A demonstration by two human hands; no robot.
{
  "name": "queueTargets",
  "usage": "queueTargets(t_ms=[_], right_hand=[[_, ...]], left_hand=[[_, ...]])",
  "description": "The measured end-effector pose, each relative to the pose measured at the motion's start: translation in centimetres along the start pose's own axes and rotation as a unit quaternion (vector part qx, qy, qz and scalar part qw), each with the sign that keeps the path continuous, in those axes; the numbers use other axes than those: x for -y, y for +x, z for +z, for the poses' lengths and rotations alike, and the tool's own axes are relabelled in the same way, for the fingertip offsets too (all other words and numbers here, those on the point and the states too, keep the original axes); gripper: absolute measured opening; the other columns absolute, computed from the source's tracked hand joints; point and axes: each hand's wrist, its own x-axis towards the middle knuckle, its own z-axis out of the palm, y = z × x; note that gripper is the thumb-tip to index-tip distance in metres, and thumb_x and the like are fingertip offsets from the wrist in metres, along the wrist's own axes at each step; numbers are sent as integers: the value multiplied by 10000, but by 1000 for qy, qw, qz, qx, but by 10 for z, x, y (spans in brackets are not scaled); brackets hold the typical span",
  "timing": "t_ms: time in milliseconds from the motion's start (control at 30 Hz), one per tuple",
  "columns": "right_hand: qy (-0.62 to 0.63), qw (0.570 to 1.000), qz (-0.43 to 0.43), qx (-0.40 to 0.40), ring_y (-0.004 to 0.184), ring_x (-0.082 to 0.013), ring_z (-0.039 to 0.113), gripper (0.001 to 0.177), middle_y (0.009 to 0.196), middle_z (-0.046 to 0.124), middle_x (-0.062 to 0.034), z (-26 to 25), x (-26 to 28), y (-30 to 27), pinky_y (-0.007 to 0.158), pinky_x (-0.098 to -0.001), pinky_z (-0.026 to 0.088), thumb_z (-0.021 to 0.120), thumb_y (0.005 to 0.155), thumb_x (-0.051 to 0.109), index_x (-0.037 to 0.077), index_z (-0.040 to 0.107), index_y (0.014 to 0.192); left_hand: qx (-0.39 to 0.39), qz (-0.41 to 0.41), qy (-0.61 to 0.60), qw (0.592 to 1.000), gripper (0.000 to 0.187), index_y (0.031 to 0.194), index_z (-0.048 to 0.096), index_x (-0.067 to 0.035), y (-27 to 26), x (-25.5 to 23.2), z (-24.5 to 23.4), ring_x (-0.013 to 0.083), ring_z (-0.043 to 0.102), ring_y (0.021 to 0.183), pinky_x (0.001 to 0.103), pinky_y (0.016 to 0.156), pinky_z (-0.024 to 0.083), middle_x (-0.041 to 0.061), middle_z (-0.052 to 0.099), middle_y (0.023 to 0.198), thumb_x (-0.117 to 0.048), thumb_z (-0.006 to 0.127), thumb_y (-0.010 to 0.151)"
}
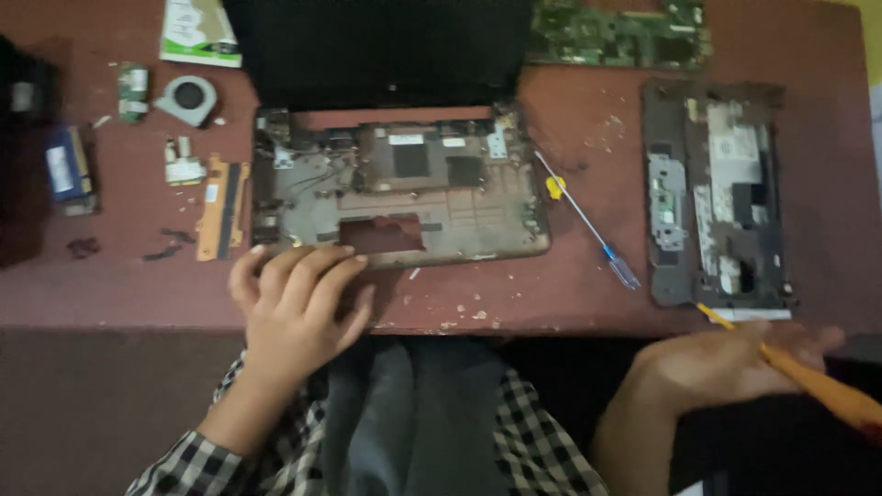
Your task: Disassembling and reassembling a laptop, including removing screws and the motherboard.
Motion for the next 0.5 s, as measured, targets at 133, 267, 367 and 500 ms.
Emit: queueTargets(t_ms=[133, 267, 367, 500], right_hand=[[106, 989, -61, 80, 1325, -307, 347, 183, 1465, 355, -189, 27, 35, -17, 1130, -523, 333, 441, 1057, 62, 77, 392, 1233], [57, 973, -111, 196, 985, -221, 361, 181, 1116, 346, -103, 64, 85, -41, 839, -403, 423, 403, 1111, 273, 104, 344, 1137], [57, 982, -43, 176, 892, -154, 370, 381, 1051, 322, -36, 58, 63, -49, 743, -304, 372, 611, 1002, 436, 143, 379, 1076], [-35, 958, -160, 236, 1006, -248, 373, 347, 1007, 343, -85, 68, 65, -52, 927, -387, 310, 508, 988, 333, 9, 403, 921]], left_hand=[[10, 10, -89, 996, 235, 964, 680, -149, 7, 4, -5, 204, 612, 896, 416, 954, 337, -6, 677, 992, -378, 676, 911], [-9, 28, -124, 992, 254, 962, 669, -128, 5, 5, -2, 212, 604, 873, 395, 871, 402, 7, 663, 974, -374, 713, 917], [13, 27, -112, 993, 207, 987, 645, -141, 3, 5, -3, 207, 605, 949, 416, 908, 392, 16, 649, 1040, -326, 697, 914], [5, 25, -110, 994, 207, 963, 636, -144, 4, 5, -4, 230, 608, 955, 423, 907, 387, 38, 646, 1068, -338, 688, 912]])
